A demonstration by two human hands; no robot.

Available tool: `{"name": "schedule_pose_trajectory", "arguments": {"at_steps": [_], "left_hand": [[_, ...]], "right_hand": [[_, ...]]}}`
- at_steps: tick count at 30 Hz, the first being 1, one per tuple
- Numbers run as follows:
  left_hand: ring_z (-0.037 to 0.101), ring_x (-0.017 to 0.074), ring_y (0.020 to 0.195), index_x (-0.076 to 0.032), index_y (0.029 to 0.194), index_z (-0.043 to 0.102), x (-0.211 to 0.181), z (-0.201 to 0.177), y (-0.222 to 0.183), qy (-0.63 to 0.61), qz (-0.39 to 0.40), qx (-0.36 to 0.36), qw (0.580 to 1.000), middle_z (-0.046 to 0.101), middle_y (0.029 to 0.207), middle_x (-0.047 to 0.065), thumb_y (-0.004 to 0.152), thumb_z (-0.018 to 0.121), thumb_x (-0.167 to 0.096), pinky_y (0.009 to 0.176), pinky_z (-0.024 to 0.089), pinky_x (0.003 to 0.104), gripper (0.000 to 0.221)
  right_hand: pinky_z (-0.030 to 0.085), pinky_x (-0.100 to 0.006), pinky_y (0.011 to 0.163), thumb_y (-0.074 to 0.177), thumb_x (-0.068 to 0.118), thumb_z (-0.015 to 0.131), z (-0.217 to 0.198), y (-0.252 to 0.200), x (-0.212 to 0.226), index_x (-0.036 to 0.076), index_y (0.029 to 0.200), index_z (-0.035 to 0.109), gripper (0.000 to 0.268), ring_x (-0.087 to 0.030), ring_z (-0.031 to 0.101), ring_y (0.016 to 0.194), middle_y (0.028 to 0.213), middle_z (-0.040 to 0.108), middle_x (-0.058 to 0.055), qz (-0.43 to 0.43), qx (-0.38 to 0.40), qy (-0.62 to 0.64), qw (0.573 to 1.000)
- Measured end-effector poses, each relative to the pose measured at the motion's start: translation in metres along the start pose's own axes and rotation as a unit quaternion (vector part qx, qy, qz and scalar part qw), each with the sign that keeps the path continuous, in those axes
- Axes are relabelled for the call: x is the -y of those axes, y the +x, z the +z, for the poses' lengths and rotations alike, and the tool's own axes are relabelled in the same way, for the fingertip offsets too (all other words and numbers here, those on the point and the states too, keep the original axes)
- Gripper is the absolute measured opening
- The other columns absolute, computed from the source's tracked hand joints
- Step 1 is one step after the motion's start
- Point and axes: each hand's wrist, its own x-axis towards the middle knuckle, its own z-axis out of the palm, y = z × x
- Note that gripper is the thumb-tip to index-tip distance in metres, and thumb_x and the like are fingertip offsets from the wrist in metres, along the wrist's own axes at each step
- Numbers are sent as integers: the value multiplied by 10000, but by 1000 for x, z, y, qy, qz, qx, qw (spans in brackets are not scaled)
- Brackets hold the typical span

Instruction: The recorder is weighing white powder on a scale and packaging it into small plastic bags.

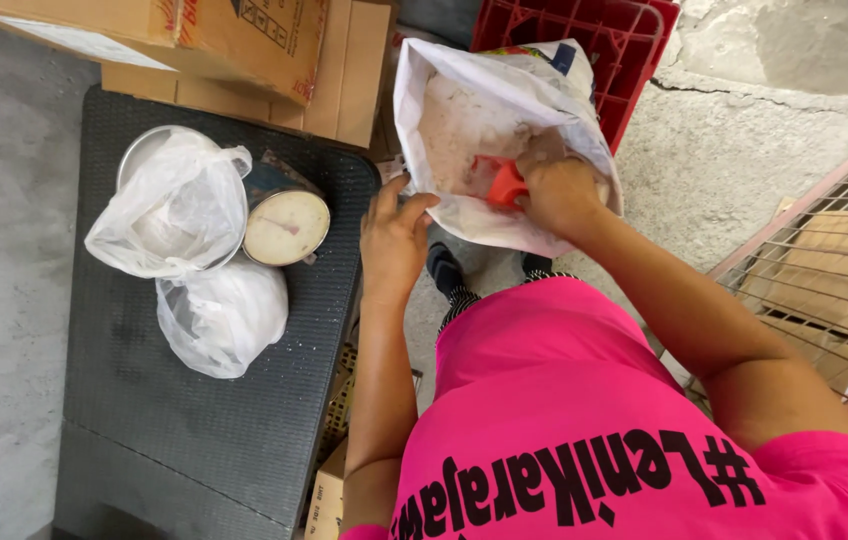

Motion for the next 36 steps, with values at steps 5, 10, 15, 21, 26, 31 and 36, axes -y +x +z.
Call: {"name": "schedule_pose_trajectory", "arguments": {"at_steps": [5,10,15,21,26,31,36], "left_hand": [[643,300,1055,-148,955,745,8,-9,3,1,21,-21,1000,655,1126,61,836,769,-92,881,484,458,134],[654,275,995,-140,918,744,16,-18,2,-11,43,-20,999,659,1046,43,834,751,-70,900,476,440,110],[652,276,987,-129,920,742,12,-29,8,-24,56,-27,998,657,1023,49,834,745,-60,924,470,434,111],[653,275,999,-118,923,740,7,-34,15,-31,63,-32,997,659,1030,57,824,735,-41,948,469,429,126],[651,281,986,-110,921,737,2,-37,19,-28,58,-29,998,660,1021,60,830,741,-41,952,472,435,114],[653,282,998,-116,927,736,3,-32,22,-25,61,-52,996,660,1034,59,835,739,-43,988,477,447,118],[662,299,1005,-120,926,741,5,-30,24,-12,37,-50,998,674,1037,67,812,744,-39,962,475,452,140]], "right_hand": [[556,-494,674,749,260,783,5,1,9,100,1019,653,339,-367,718,764,895,729,-179,-9,8,12,1000],[553,-482,678,783,279,792,-3,-10,28,82,999,651,325,-350,720,746,841,723,-161,-17,-31,16,999],[542,-474,679,794,309,813,-12,-9,40,95,970,672,311,-351,702,702,755,710,-154,-7,-71,17,997],[525,-491,624,759,352,841,-19,36,54,74,961,685,377,-389,681,671,719,696,-184,-31,-92,53,994],[541,-487,703,781,333,826,-7,55,50,82,969,686,343,-377,685,668,757,709,-186,-98,-83,74,989],[541,-482,638,770,336,814,14,57,52,76,958,687,345,-372,697,680,741,719,-172,-127,-61,11,990],[549,-472,651,827,266,771,23,71,44,138,963,689,204,-354,694,658,735,715,-152,-148,-74,7,986]]}}
